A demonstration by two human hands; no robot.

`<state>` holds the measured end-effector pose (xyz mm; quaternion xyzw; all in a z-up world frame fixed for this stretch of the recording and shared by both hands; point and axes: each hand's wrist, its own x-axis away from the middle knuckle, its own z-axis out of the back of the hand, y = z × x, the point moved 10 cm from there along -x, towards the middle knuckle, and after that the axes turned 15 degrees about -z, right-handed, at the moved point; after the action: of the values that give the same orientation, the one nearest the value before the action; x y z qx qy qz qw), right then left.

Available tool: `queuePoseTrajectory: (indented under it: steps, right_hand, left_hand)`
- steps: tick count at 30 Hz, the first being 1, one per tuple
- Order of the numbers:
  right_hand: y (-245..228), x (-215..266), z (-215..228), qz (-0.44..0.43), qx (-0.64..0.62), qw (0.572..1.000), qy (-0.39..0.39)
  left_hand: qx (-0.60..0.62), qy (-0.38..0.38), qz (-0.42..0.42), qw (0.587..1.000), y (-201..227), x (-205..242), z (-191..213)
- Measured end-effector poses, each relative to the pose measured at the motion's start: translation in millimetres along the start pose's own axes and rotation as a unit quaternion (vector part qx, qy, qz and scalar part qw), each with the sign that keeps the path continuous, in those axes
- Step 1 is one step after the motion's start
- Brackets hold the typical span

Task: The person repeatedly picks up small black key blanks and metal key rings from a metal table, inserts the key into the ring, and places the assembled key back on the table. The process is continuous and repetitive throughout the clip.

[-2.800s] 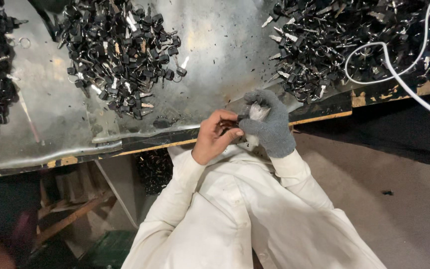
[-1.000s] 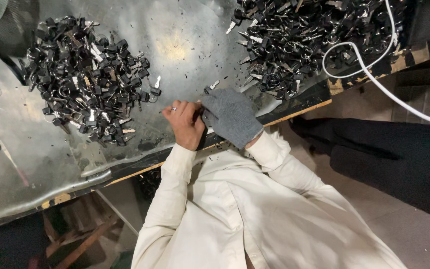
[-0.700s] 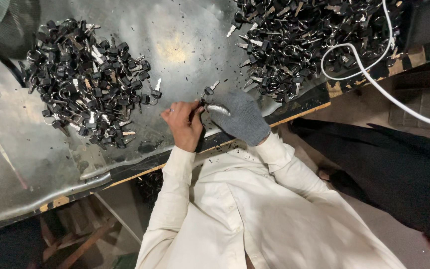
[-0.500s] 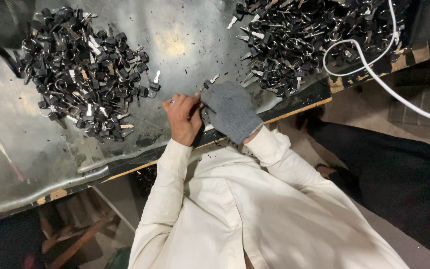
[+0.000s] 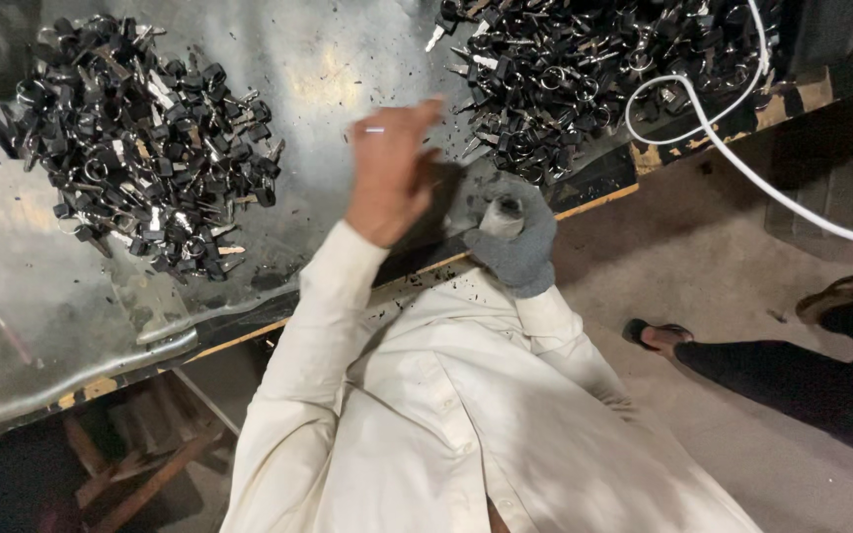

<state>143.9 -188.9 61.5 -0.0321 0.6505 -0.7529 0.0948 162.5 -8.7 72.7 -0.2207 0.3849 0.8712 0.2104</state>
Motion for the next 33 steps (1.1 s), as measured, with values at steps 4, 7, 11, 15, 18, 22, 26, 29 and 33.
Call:
queuePoseTrajectory:
  steps: [4, 7, 11, 15, 18, 22, 26, 29, 33]
  right_hand:
    - [29, 3, 14, -0.087, -0.194, 0.977, -0.005]
    - [37, 3, 21, -0.105, -0.226, 0.968, -0.019]
    - [28, 3, 18, -0.061, -0.034, 0.998, -0.008]
    - [31, -1, -7, -0.11, -0.036, 0.987, -0.111]
    - [17, 0, -35, -0.059, 0.085, 0.976, -0.194]
    - [1, -9, -45, -0.047, 0.062, 0.971, -0.226]
    - [-18, -17, -47, 0.003, 0.185, 0.965, -0.187]
    - [-50, -16, -49, 0.123, 0.245, 0.951, -0.145]
    - [-57, -20, -51, 0.128, 0.359, 0.921, -0.084]
  left_hand:
    - [-0.031, -0.099, -0.114, 0.988, 19, -38, -83]
    - [-0.088, -0.128, -0.083, 0.984, 9, -44, -88]
    - [-0.112, -0.065, 0.006, 0.992, -2, -17, -20]
    - [-0.068, 0.029, 0.089, 0.993, 15, 36, 47]
    - [0.054, 0.047, 0.075, 0.995, 59, 60, 46]
    - [0.168, 0.049, 0.114, 0.978, 82, 70, 36]
    - [0.146, 0.105, 0.112, 0.977, 76, 62, 52]
    - [0.173, 0.118, 0.146, 0.967, 55, 53, 48]
    - [0.02, 0.087, 0.047, 0.995, 38, 34, 44]
